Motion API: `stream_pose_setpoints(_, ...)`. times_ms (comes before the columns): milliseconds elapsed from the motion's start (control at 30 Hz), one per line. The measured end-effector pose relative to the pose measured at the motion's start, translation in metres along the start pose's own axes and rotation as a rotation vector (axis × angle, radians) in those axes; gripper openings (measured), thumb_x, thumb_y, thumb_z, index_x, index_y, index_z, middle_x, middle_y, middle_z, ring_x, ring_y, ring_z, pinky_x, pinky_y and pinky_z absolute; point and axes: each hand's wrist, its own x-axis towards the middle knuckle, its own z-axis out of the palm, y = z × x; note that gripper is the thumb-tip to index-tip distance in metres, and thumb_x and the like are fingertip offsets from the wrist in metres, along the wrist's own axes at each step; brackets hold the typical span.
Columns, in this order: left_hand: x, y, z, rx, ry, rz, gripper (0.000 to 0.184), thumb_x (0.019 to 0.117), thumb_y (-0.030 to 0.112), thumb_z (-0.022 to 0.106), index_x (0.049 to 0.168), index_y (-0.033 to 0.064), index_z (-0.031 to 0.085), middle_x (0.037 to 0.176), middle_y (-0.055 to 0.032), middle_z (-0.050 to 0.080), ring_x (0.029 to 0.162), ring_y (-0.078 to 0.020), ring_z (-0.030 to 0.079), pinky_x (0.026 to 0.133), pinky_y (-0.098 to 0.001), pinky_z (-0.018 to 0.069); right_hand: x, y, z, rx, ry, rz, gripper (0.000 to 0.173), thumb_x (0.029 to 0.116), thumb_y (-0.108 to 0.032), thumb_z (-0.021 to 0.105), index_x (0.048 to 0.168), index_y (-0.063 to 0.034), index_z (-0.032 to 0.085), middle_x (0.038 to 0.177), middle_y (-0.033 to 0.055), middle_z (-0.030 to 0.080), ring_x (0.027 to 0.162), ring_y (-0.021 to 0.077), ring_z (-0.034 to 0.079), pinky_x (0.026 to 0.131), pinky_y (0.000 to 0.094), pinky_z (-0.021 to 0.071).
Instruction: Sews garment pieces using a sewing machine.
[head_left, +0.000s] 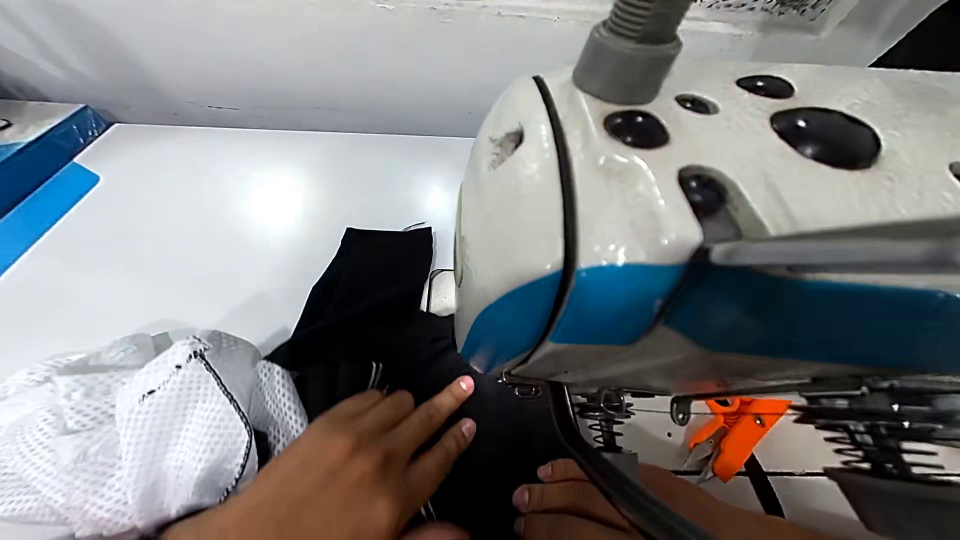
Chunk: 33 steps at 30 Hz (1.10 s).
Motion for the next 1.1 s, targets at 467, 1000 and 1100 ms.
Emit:
stream_pose_setpoints(467, 0.038, -0.063, 0.004, 0.073, 0.218, -0.009, 0.054, 0.1037, 0.048, 0.033, 0.102, 0.0209, 0.08, 0.121, 0.0037, 0.074, 0.088, -0.0156, 0.068, 0.065, -0.0346, 0.0493, 0.009, 0.04, 0.006, -0.194, 0.07, 0.243, 0.024, 0.107, -0.012, 0.048, 0.116, -0.0157, 0.07, 0.123, 0.0016, 0.072, 0.123, 0.0162, 0.065, 0.104, 0.0316, 0.0528)
stream_pose_setpoints(1000, -0.03, -0.018, 0.011, -0.159, 0.153, -0.318, 0.05, 0.0981, 0.037, 0.034, 0.128, 0.0244, 0.071, 0.142, 0.0017, 0.062, 0.12, -0.0248, 0.065, 0.088, -0.056, 0.0529, 0.024, 0.035, 0.001, 0.066, 0.093, 0.256, 0.023, 0.1036, -0.013, 0.055, 0.112, -0.0097, 0.076, 0.126, 0.0022, 0.072, 0.13, 0.0164, 0.06, 0.113, 0.0395, 0.0454)
stream_pose_setpoints(1100, -0.082, 0.027, -0.011, -0.377, 0.096, -0.257, 0.035, 0.1007, 0.033, 0.048, 0.1, 0.0087, 0.072, 0.104, -0.0116, 0.071, 0.099, -0.0291, 0.068, 0.083, -0.056, 0.0523, 0.026, -0.032, 0.018, 0.18, 0.03, 0.171, 0.018, 0.1005, -0.012, 0.061, 0.111, -0.0085, 0.076, 0.122, 0.0062, 0.073, 0.128, 0.023, 0.061, 0.119, 0.053, 0.0367)
